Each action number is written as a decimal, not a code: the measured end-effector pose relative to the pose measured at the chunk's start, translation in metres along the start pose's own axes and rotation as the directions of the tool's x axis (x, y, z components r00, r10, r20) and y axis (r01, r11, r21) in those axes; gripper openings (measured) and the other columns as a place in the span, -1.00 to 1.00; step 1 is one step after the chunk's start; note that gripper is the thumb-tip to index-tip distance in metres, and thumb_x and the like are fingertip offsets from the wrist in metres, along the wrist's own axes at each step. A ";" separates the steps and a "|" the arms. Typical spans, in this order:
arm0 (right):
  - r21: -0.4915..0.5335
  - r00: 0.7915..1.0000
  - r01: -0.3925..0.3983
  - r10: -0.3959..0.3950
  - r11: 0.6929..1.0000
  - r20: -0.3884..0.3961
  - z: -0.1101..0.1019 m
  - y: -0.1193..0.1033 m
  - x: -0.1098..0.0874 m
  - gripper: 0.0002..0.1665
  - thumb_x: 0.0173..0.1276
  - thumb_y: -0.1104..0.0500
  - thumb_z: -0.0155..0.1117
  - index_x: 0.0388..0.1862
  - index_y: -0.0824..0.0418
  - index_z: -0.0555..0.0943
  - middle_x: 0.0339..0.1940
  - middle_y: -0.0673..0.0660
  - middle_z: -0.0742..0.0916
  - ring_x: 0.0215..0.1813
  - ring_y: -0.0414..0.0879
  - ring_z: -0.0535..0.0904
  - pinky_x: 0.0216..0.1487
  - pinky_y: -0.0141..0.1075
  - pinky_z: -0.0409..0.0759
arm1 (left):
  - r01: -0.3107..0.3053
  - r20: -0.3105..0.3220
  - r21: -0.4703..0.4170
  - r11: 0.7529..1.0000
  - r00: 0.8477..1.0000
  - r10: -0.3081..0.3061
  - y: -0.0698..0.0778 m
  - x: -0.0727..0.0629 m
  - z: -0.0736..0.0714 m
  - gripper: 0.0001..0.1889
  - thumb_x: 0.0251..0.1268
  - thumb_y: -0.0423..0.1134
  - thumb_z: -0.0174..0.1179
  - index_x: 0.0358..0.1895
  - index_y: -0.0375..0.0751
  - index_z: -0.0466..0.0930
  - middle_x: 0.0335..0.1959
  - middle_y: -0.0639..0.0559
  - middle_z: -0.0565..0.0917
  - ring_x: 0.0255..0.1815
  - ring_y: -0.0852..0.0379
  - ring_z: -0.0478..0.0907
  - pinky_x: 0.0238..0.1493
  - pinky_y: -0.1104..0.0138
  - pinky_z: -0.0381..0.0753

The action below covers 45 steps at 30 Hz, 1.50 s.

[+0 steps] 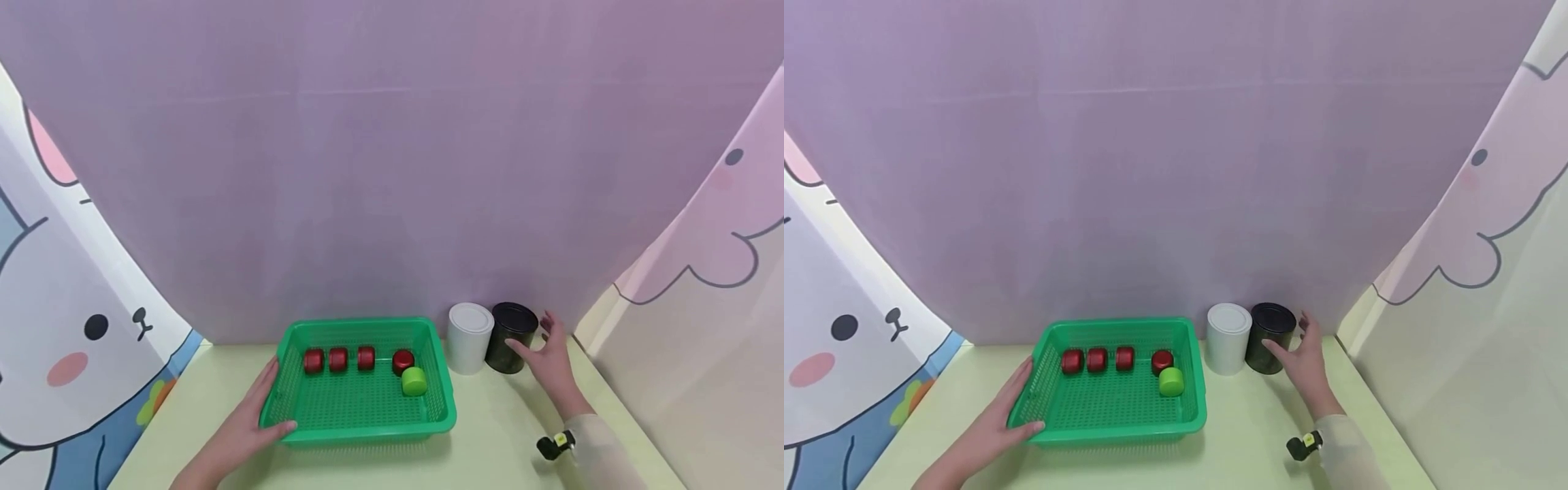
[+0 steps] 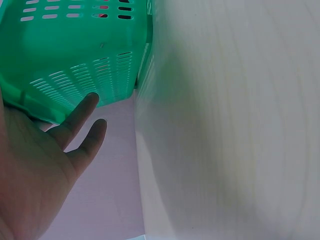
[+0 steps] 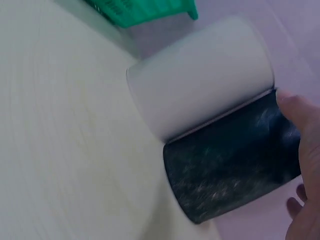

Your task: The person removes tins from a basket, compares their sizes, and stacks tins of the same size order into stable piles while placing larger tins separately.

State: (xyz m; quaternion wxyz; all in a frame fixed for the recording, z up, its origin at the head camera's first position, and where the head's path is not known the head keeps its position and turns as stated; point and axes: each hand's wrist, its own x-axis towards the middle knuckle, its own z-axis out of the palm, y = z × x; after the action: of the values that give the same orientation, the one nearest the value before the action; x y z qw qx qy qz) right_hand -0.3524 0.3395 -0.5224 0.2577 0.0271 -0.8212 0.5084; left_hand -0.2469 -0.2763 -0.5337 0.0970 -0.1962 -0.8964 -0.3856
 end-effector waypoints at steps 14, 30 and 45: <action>-0.022 0.991 0.105 -0.107 0.994 -0.084 0.010 -0.047 -0.004 0.15 0.23 0.37 0.74 0.64 0.51 0.22 0.50 0.51 0.42 0.52 0.38 0.39 0.49 0.12 0.35 | 0.014 0.011 -0.016 1.000 1.000 -0.014 0.000 0.002 -0.003 0.25 0.33 -0.02 0.61 0.84 -0.26 -0.12 0.85 -0.29 -0.07 0.72 -0.59 0.00 0.45 -0.53 0.24; -0.024 0.929 0.322 -0.311 0.947 0.202 0.054 -0.111 -0.004 -0.12 0.36 0.33 0.66 0.52 0.43 0.36 0.38 0.40 0.49 0.38 0.35 0.51 0.34 0.27 0.54 | 0.006 -0.002 -0.003 1.000 1.000 -0.006 0.003 0.003 -0.003 0.26 0.31 -0.01 0.62 0.85 -0.22 -0.11 0.86 -0.19 -0.06 0.74 -0.51 0.02 0.44 -0.44 0.28; 0.122 0.677 0.191 -0.221 0.974 0.702 0.115 -0.166 0.012 -0.53 0.61 0.06 0.49 0.35 0.16 0.57 0.16 0.09 0.72 0.20 0.04 0.70 0.26 0.00 0.68 | -0.006 0.001 -0.034 0.999 1.000 0.006 0.001 0.000 0.000 0.25 0.30 -0.04 0.63 0.83 -0.32 -0.09 0.84 -0.33 -0.06 0.72 -0.61 -0.02 0.44 -0.52 0.23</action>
State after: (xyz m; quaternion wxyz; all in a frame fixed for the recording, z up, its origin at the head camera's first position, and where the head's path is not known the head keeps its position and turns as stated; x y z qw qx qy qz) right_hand -0.3575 0.1643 -0.4206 -0.0239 0.3182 -0.8383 0.4420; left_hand -0.2462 -0.2756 -0.5330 0.0941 -0.2008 -0.8891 -0.4003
